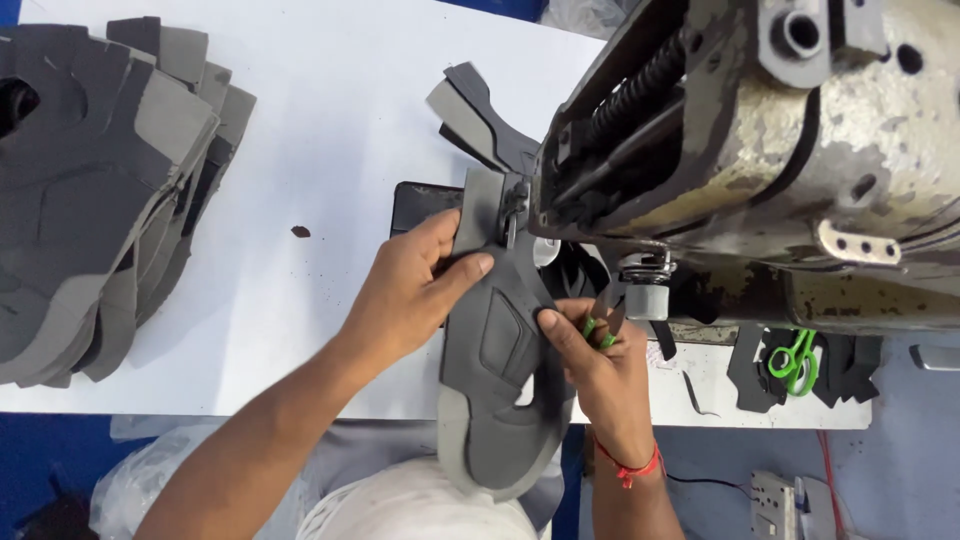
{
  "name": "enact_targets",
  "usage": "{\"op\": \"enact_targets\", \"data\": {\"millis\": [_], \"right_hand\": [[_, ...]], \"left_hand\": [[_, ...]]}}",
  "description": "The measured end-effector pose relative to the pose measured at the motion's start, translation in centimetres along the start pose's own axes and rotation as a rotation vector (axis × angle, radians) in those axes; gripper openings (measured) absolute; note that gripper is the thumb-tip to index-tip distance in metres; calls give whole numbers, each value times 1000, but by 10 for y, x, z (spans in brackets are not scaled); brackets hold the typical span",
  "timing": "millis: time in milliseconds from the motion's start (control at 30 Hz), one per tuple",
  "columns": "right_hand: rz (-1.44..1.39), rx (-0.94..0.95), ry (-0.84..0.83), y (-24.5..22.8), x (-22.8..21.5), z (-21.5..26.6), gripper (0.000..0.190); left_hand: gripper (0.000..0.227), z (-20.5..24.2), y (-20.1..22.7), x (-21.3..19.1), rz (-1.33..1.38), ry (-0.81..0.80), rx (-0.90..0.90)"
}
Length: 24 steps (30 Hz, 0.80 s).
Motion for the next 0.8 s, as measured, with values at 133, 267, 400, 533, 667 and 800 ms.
{"op": "enact_targets", "data": {"millis": [133,267,400,533,667,800], "right_hand": [[-17,3,-5,9,4,-9,16],[-98,46,-15,15,12,-11,15],[-152,62,-55,9,26,-5,18],[-217,61,-83,6,35,-1,19],[-247,79,-83,8,39,1,20],[-275,90,-73,9,40,1,20]], "left_hand": [[20,-17,1,1,-16,4,63],[29,-37,13,3,7,-67,230],[19,-64,7,6,-168,-208,148],[19,-69,31,7,-460,-217,172],[60,-47,31,-6,-449,-71,117],[41,-11,24,-8,-519,19,463]]}}
Point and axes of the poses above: each hand's wrist, its own z-axis away from the middle knuckle, its own x-axis out of the palm, y = z × x, the point moved 5 cm from there along -z, towards the middle knuckle, and after that the axes turned 15 degrees about y, right-handed, at the moved point
